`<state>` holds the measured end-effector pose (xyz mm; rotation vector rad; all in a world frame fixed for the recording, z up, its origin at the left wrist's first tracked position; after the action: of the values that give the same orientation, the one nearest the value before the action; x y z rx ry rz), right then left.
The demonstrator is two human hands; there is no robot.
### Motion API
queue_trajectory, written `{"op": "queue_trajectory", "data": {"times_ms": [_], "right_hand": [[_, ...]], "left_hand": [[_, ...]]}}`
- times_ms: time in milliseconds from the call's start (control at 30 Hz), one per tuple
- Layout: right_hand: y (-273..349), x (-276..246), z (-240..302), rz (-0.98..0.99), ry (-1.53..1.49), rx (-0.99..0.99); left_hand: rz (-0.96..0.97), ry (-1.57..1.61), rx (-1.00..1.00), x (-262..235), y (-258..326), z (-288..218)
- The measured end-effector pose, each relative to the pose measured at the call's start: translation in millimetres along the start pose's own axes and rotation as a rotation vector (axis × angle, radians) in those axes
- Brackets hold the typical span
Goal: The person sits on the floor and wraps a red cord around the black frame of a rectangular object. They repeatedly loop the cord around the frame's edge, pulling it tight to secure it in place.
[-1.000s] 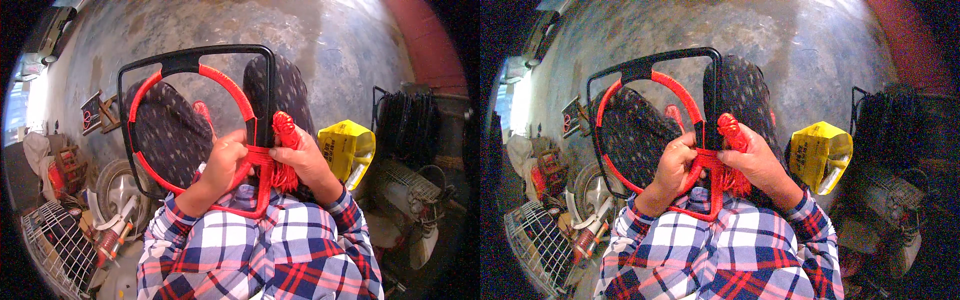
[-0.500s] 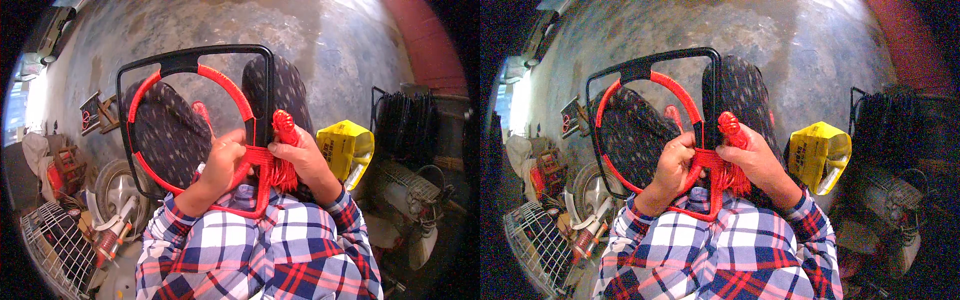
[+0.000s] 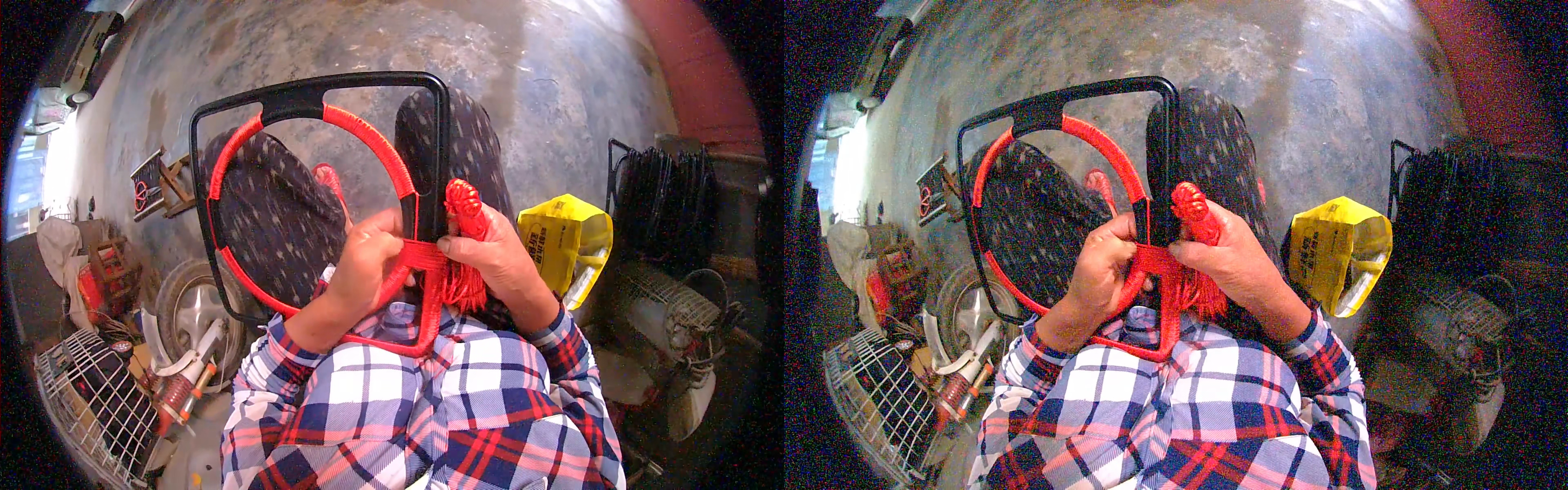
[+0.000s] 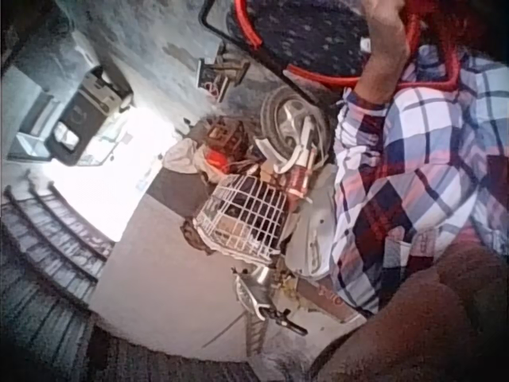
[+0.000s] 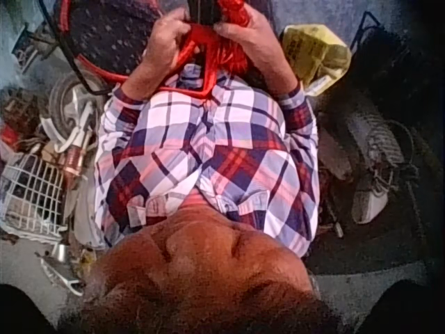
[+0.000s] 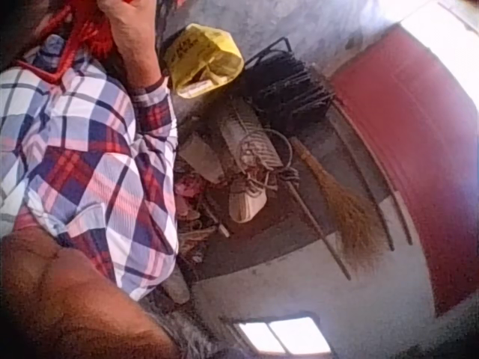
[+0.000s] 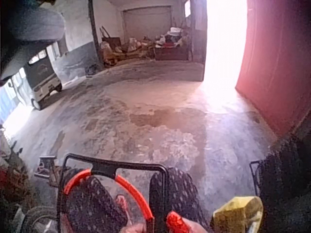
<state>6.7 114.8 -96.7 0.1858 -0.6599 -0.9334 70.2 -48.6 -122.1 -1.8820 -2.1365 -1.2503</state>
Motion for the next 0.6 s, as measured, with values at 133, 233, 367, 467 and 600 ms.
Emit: {"op": "queue_trajectory", "data": {"times_ms": [133, 233, 367, 467, 600], "right_hand": [[0, -1, -3, -0.002, -0.019, 0.025], [-1, 2, -2, 0.007, -0.113, 0.016], [1, -1, 2, -0.016, -0.01, -0.003], [1, -8, -3, -0.073, -0.026, 0.025], [3, -11, -6, -0.124, -0.099, 0.063]], "left_hand": [[-0.003, 0.038, -0.001, 1, 1, -1], [-0.025, -0.013, 0.014, 2, 1, -1], [-0.009, -0.014, -0.002, -1, 0, 1], [0.084, 0.209, -0.027, 7, 3, -6], [0.043, 0.076, -0.041, 11, 5, -4]]}}
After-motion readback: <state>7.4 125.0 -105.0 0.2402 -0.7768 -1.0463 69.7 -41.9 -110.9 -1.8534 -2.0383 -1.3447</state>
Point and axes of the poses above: each hand's wrist, its own y-axis away from the middle knuckle, its own x-axis out of the palm, z = x × y, the point moved 3 cm from there along -y, towards the middle knuckle, and after that the axes turned 5 degrees about -z, right-handed, at the moved point
